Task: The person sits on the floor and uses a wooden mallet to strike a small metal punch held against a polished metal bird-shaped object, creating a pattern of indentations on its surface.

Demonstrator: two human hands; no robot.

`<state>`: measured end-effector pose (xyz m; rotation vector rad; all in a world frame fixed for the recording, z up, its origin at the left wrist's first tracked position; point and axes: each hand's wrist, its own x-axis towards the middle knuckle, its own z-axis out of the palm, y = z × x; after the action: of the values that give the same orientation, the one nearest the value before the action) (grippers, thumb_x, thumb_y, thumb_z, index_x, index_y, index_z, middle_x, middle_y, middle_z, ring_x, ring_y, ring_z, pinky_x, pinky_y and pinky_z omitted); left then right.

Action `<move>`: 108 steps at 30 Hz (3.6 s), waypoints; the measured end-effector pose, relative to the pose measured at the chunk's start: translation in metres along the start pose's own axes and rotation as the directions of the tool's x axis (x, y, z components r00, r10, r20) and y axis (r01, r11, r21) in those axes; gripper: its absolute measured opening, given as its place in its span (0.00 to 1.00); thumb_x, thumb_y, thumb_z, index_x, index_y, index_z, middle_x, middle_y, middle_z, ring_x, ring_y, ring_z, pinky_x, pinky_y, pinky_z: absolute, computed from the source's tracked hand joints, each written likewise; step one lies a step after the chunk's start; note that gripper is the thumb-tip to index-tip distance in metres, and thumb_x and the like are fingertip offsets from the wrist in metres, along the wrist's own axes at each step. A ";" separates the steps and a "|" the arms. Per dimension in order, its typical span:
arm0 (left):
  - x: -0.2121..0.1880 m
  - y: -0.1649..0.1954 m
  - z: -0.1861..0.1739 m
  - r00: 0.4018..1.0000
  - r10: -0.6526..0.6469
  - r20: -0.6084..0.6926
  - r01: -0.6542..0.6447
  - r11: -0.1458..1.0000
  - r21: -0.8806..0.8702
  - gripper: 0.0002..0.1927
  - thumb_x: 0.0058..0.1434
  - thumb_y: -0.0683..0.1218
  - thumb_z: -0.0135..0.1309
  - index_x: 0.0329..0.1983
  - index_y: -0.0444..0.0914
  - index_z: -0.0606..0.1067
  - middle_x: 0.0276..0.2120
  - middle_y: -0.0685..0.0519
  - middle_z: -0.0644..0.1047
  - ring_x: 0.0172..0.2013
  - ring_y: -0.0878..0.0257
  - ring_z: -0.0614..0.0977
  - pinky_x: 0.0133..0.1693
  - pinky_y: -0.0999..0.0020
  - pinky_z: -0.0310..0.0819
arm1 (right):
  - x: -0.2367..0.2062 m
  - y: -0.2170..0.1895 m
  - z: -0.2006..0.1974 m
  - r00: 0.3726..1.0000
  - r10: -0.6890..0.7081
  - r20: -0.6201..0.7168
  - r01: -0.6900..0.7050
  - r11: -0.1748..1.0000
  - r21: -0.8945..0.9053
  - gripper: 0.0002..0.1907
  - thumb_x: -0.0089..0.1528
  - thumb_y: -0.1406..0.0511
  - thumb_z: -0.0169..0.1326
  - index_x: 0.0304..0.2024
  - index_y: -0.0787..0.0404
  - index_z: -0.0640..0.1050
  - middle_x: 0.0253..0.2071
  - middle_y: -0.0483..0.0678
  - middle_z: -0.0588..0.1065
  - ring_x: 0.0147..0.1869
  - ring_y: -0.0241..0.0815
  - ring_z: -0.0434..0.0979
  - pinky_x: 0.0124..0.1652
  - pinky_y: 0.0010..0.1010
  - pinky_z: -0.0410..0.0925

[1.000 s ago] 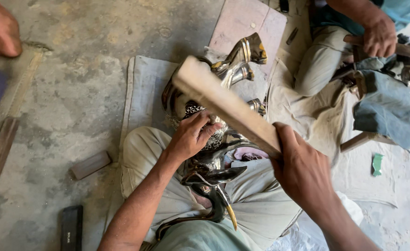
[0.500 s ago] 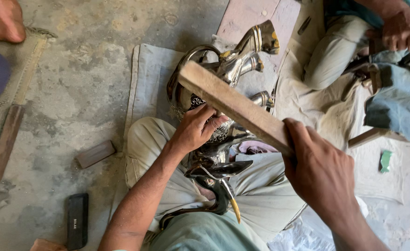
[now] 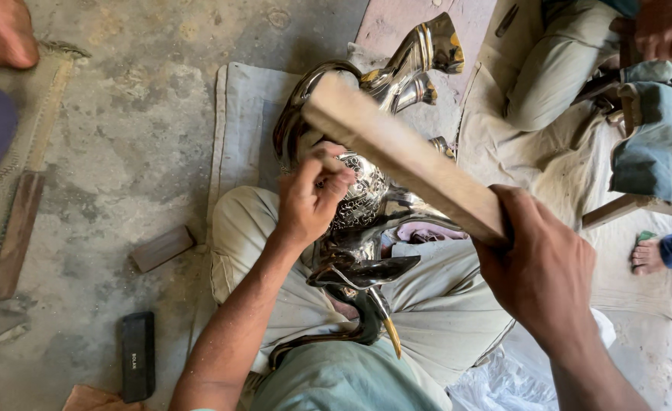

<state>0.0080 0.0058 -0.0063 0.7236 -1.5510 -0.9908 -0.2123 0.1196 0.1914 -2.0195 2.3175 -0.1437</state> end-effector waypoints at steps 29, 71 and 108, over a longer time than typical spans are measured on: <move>-0.008 0.003 0.011 0.994 0.086 0.071 -0.098 0.978 0.183 0.09 0.71 0.44 0.58 0.44 0.35 0.71 0.37 0.49 0.81 0.37 0.57 0.84 0.36 0.63 0.79 | 0.035 0.011 -0.015 0.887 -0.367 -0.279 0.254 0.894 -0.369 0.14 0.55 0.71 0.61 0.42 0.53 0.77 0.35 0.47 0.76 0.40 0.47 0.75 0.44 0.41 0.62; -0.007 0.019 0.004 0.990 -0.127 -0.056 0.114 0.974 -0.193 0.15 0.74 0.47 0.52 0.57 0.34 0.66 0.41 0.49 0.80 0.37 0.65 0.84 0.32 0.76 0.79 | -0.005 0.029 0.001 0.983 -0.016 -0.185 0.006 0.999 -0.052 0.19 0.56 0.66 0.62 0.50 0.60 0.79 0.42 0.52 0.77 0.35 0.47 0.78 0.32 0.37 0.68; -0.021 -0.014 0.012 0.999 0.029 0.031 -0.031 0.999 0.041 0.13 0.76 0.48 0.51 0.56 0.36 0.68 0.38 0.53 0.79 0.35 0.67 0.83 0.27 0.77 0.79 | 0.044 -0.026 -0.003 0.936 -0.262 -0.236 0.270 0.963 0.001 0.12 0.61 0.73 0.54 0.47 0.61 0.73 0.35 0.53 0.75 0.36 0.48 0.73 0.40 0.41 0.62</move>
<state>-0.0001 0.0203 -0.0291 0.7151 -1.6084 -0.9536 -0.1934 0.0722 0.1973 -2.4092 2.1281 -0.4550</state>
